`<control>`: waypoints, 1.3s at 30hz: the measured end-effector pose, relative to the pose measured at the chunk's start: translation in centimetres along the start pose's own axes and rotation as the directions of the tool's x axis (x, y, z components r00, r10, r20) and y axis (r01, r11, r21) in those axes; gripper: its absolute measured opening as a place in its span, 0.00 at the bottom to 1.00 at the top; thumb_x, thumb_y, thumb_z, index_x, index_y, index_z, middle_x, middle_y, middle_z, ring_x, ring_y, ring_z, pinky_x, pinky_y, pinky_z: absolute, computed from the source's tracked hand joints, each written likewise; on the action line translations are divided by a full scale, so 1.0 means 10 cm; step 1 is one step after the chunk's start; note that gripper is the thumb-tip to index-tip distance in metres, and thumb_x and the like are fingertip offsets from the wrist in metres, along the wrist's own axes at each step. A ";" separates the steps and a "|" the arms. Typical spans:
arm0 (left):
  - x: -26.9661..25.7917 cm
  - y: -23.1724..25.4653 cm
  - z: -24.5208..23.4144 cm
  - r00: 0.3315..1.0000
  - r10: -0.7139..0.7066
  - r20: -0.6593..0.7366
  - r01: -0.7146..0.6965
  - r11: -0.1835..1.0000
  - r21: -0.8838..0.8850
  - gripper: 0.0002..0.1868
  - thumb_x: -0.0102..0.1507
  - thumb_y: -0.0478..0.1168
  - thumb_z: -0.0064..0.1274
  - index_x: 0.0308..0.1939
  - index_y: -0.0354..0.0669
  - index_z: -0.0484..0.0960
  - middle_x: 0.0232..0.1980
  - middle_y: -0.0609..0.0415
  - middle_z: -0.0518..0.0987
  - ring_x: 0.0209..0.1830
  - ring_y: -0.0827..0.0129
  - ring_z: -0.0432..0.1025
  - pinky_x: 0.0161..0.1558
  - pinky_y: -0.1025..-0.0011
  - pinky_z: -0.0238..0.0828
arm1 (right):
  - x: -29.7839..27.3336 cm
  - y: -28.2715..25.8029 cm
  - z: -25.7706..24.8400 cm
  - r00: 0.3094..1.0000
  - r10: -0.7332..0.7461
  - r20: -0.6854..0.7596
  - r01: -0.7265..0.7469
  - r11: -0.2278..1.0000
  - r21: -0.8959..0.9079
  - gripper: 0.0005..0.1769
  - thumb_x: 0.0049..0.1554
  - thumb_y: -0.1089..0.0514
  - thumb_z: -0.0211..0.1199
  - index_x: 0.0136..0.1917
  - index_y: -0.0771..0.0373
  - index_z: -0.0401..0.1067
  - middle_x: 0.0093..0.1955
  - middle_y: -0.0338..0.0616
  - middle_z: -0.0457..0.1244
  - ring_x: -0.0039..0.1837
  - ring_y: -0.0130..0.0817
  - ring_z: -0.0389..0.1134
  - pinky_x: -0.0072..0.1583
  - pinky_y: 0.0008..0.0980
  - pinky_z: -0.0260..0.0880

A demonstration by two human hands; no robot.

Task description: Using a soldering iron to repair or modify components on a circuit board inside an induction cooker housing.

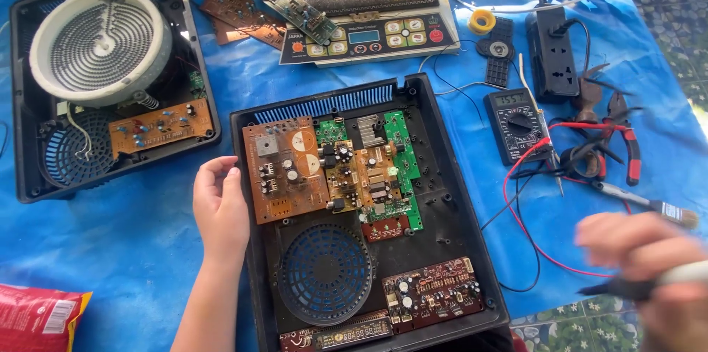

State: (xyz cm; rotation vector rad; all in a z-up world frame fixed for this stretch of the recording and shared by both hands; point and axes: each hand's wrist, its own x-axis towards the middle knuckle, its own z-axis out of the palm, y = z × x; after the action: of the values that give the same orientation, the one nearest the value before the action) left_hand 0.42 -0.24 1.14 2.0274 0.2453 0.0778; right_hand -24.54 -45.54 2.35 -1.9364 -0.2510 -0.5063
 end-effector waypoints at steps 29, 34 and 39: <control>-1.28 1.27 -0.51 0.545 0.565 0.619 -0.697 0.716 -0.041 0.15 0.73 0.47 0.36 0.46 0.46 0.78 0.32 0.65 0.87 0.28 0.69 0.82 0.50 0.67 0.72 | 1.80 0.05 0.85 0.638 0.752 -0.163 -0.704 0.656 0.273 0.28 0.70 0.36 0.34 0.66 0.58 0.59 0.46 0.38 0.58 0.46 0.30 0.62 0.46 0.30 0.69; -1.29 1.22 -0.53 0.480 0.573 0.664 -0.746 0.665 -0.034 0.16 0.74 0.49 0.33 0.41 0.49 0.74 0.22 0.67 0.75 0.17 0.67 0.70 0.50 0.71 0.71 | 1.99 0.16 0.79 0.620 0.773 -0.137 -0.666 0.610 0.430 0.18 0.73 0.43 0.47 0.48 0.54 0.70 0.50 0.36 0.60 0.41 0.28 0.55 0.43 0.28 0.64; -1.26 0.96 -0.84 0.500 0.596 0.628 -0.842 0.505 0.191 0.08 0.70 0.48 0.45 0.41 0.54 0.78 0.24 0.69 0.80 0.19 0.74 0.74 0.50 0.69 0.72 | 1.92 0.65 0.31 0.637 0.704 -0.314 -0.506 0.689 0.519 0.15 0.75 0.47 0.51 0.48 0.54 0.68 0.40 0.31 0.57 0.39 0.22 0.59 0.42 0.24 0.68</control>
State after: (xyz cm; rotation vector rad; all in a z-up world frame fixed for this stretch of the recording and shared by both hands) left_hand -11.95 0.35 14.18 2.4211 -1.1071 0.0436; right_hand -4.17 -46.44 4.71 -1.3120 0.6139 -0.4196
